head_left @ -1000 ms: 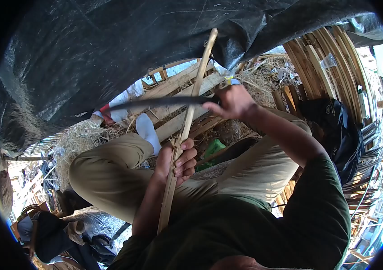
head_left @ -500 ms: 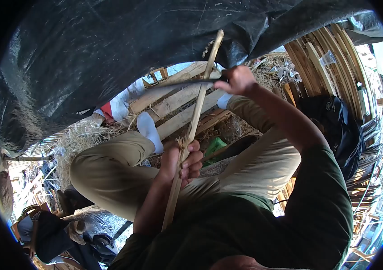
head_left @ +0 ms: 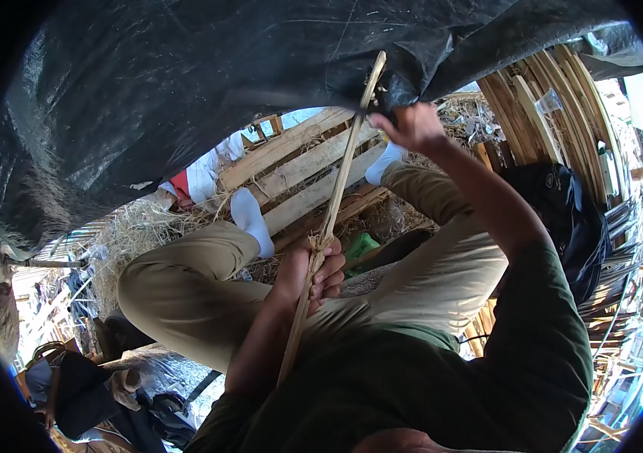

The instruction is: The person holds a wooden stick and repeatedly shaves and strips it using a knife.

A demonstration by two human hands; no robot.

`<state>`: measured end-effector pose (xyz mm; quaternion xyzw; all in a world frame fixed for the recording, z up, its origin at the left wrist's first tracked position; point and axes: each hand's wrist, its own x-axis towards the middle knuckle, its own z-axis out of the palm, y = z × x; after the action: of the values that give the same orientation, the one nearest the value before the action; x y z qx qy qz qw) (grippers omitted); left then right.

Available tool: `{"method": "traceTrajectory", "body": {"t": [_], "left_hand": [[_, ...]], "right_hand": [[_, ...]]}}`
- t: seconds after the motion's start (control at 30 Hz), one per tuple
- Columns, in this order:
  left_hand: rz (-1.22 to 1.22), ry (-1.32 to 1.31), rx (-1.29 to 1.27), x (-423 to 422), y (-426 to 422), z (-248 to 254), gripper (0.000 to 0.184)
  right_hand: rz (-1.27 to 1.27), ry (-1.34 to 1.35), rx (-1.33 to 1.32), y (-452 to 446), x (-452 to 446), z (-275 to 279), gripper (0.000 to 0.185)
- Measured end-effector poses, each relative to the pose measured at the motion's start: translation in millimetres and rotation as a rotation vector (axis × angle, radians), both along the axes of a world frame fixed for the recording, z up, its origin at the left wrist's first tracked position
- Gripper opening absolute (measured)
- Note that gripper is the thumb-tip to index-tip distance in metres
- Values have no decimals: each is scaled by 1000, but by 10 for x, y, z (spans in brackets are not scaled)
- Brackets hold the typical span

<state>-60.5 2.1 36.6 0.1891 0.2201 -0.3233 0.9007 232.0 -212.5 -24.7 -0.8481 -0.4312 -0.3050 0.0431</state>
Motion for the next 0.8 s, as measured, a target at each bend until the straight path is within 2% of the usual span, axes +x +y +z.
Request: {"method": "traceTrajectory", "body": {"t": [0.03,0.1,0.17,0.3,0.33,0.43,0.47,0.53,0.6,0.7,0.73,0.8], "left_hand": [[12,15,-9,24,9,-10,27],[21,53,-25,51,35,-37,28],[9,27,-6,70,55,-68,29],[-71,-129,203,105,150,-217,31],[6,-118,224,117,131,-223,35],[89,-20,358,263,66,-253,41],[47,-60,221,322,140,-261,48],[6,-160,194,421,180,-247,53],[-16,-260,147,526,198,-346,58],[233,9,396,762,32,-237,58],[199,-63,419,797,85,-298,58],[106,-221,451,854,122,-330,58]], "right_hand": [[-29,389,-114,118,-264,296,70],[222,455,-155,200,-586,353,69],[281,476,-173,268,-731,390,69],[160,776,7,356,-957,402,68],[105,962,-9,383,-1041,556,60],[258,864,362,464,-1191,395,50],[292,874,426,475,-1231,356,46],[344,895,515,499,-1318,366,41],[295,937,452,435,-1383,459,39],[195,903,319,332,-1502,496,40],[162,900,260,284,-1530,531,41],[221,821,330,248,-1617,662,41]]}}
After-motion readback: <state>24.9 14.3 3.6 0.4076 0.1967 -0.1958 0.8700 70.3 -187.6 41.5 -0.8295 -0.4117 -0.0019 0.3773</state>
